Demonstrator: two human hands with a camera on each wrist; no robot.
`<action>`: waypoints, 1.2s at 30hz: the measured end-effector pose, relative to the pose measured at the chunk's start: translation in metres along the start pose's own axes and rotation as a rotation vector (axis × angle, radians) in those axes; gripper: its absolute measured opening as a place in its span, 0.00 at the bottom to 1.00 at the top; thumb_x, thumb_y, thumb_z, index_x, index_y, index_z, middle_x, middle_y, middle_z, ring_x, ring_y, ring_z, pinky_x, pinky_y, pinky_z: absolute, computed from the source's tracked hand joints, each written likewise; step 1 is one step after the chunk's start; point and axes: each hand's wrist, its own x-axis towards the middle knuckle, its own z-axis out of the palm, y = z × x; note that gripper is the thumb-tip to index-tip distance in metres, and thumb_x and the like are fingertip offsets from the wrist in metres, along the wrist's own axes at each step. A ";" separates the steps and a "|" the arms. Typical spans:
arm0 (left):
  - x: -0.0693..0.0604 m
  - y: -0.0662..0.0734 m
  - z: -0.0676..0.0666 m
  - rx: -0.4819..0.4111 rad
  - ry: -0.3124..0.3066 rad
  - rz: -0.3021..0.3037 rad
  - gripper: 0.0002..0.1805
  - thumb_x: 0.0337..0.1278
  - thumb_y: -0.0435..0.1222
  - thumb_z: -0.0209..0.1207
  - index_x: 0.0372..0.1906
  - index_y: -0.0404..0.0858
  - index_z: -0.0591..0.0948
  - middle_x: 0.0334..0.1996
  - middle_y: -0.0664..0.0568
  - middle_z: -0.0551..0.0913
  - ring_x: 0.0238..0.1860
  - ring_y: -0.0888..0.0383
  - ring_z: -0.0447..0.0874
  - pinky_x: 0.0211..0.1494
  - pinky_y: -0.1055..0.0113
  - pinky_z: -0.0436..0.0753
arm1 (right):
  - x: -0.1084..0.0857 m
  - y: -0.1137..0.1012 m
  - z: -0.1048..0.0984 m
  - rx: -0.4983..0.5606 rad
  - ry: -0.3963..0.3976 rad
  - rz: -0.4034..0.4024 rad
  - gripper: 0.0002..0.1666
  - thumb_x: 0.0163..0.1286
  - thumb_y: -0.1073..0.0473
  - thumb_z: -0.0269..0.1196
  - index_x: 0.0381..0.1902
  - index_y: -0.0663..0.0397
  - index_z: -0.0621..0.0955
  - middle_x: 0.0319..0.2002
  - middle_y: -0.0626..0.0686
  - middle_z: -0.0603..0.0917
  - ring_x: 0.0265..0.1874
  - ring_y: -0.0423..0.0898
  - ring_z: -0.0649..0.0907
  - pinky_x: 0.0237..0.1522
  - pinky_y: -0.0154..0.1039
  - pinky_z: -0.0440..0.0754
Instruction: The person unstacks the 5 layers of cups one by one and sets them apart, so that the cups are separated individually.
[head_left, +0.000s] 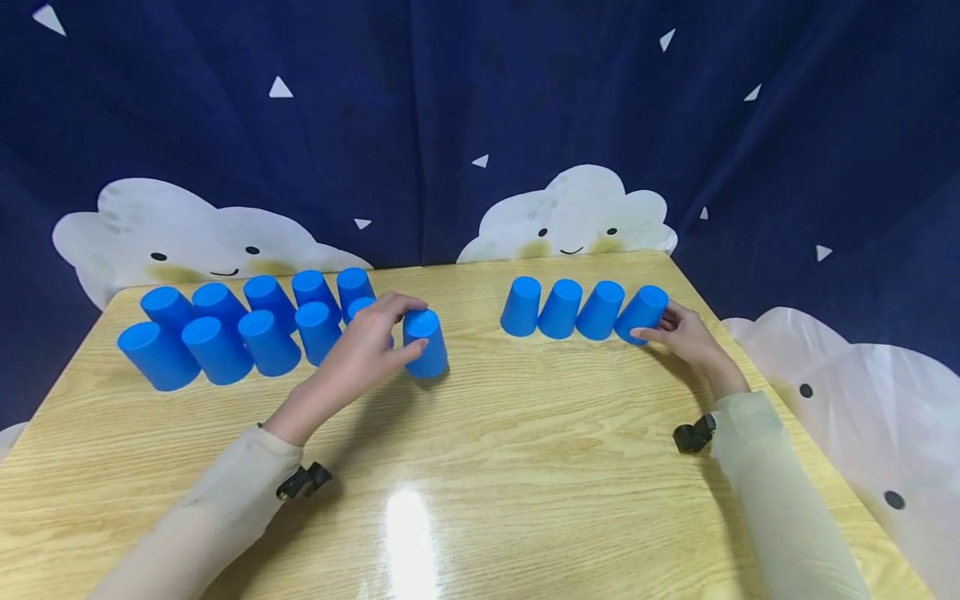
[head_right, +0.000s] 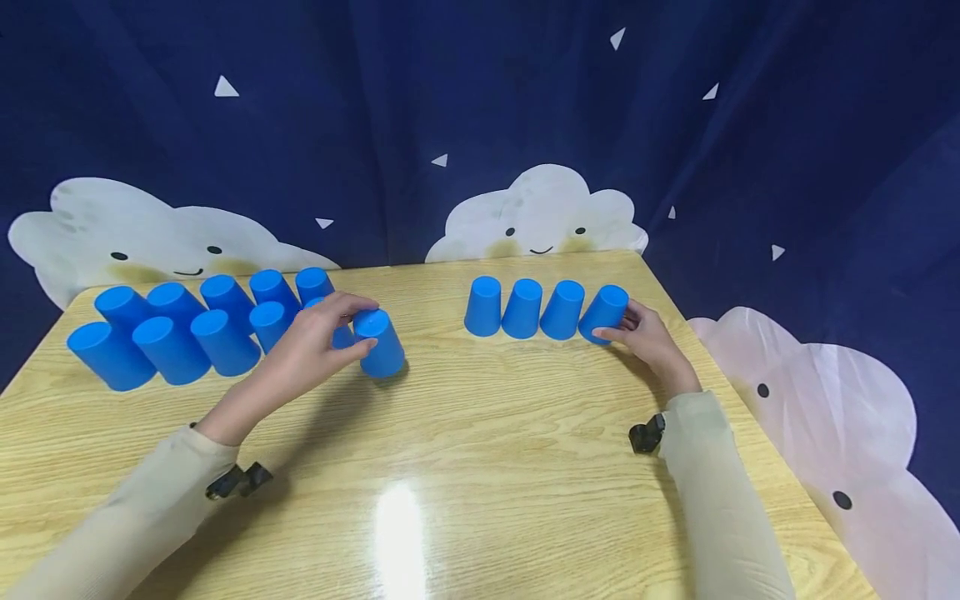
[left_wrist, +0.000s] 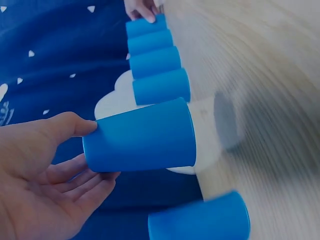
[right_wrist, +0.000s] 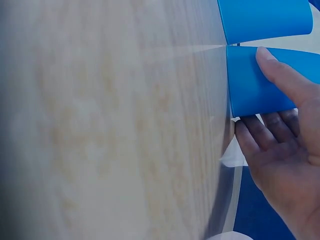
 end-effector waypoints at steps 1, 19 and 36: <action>-0.006 -0.002 -0.005 0.004 0.010 0.000 0.25 0.58 0.32 0.66 0.60 0.30 0.76 0.55 0.40 0.78 0.54 0.45 0.78 0.57 0.51 0.80 | 0.000 0.000 0.000 0.002 -0.001 0.002 0.49 0.69 0.52 0.65 0.76 0.66 0.52 0.69 0.71 0.63 0.68 0.66 0.65 0.66 0.58 0.66; -0.120 -0.057 -0.094 0.199 0.204 -0.224 0.30 0.52 0.28 0.70 0.60 0.24 0.73 0.53 0.27 0.73 0.50 0.27 0.76 0.47 0.34 0.78 | 0.004 0.005 -0.001 0.001 -0.005 0.022 0.48 0.71 0.54 0.64 0.76 0.65 0.51 0.70 0.72 0.61 0.68 0.66 0.64 0.67 0.58 0.65; -0.177 -0.123 -0.122 0.360 0.287 -0.566 0.30 0.60 0.31 0.63 0.60 0.16 0.66 0.55 0.17 0.66 0.54 0.19 0.67 0.53 0.27 0.67 | 0.004 0.006 -0.001 -0.009 -0.003 0.011 0.49 0.70 0.53 0.65 0.76 0.65 0.51 0.69 0.72 0.62 0.68 0.67 0.65 0.67 0.59 0.65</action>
